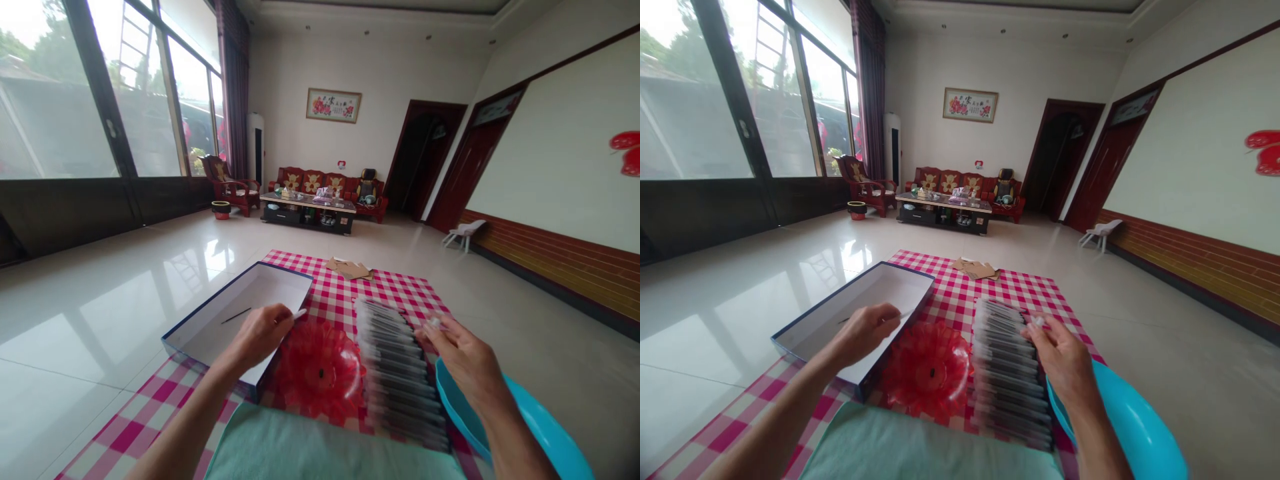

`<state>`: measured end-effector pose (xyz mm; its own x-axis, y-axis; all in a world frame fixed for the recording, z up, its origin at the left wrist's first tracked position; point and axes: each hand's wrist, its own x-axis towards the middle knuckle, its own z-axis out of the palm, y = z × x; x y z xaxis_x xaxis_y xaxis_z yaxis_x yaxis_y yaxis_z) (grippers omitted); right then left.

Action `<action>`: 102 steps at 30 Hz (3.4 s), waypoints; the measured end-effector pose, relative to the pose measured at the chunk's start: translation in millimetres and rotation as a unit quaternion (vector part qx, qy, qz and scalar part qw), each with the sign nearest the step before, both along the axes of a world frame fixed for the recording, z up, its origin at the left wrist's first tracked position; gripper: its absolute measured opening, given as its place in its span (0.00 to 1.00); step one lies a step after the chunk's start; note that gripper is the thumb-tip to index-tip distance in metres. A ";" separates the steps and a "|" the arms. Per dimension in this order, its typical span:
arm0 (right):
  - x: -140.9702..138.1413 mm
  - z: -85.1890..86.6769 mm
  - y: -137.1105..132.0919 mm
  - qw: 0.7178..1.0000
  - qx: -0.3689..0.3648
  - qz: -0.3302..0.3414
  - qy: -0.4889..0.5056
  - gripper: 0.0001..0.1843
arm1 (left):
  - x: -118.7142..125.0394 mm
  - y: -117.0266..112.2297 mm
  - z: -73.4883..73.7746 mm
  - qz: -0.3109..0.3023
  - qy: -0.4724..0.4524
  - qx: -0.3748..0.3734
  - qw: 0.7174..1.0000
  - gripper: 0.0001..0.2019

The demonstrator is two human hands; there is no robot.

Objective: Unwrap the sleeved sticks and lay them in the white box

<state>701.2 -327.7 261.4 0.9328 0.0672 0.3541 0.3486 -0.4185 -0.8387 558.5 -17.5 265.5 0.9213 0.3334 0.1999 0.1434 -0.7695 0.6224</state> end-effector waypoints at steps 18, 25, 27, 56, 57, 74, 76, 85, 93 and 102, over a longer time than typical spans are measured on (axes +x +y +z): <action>10.9 -71.2 -119.5 0.922 -0.379 0.011 0.075 0.12 | 9.3 47.6 -36.1 0.026 0.215 0.178 0.960 0.12; -18.0 -46.6 -30.4 0.933 -0.333 0.099 -0.099 0.11 | 7.8 46.6 -34.1 0.028 0.233 0.212 0.948 0.13; -25.9 -50.5 -3.6 0.921 -0.344 0.142 -0.114 0.11 | 7.8 47.5 -34.0 0.033 0.235 0.218 0.947 0.14; -75.4 -17.0 47.0 0.972 0.038 0.211 0.094 0.15 | -6.5 -65.9 -8.2 -0.189 -0.104 -0.106 0.971 0.14; -79.5 -13.8 49.7 0.962 0.065 0.231 0.133 0.16 | -6.9 -69.3 -9.6 -0.207 -0.097 -0.172 0.958 0.17; -62.3 -19.1 36.5 0.947 0.122 0.240 0.177 0.14 | 6.6 -48.1 -15.4 -0.075 -0.157 -0.137 0.975 0.10; -66.4 -21.6 44.1 0.945 0.129 0.237 0.184 0.14 | 1.6 -57.5 -11.3 -0.076 -0.217 0.055 0.972 0.13; -79.8 -33.9 61.9 0.899 0.244 0.281 0.230 0.15 | -4.6 -77.9 -22.8 -0.199 -0.146 0.213 0.945 0.12; -75.2 -35.5 61.1 0.931 0.162 0.250 0.210 0.18 | -1.2 -77.6 -28.3 -0.185 -0.158 0.242 0.939 0.10; -78.4 -37.5 65.3 0.931 0.171 0.244 0.210 0.17 | -2.2 -80.7 -31.7 -0.193 -0.136 0.260 0.936 0.08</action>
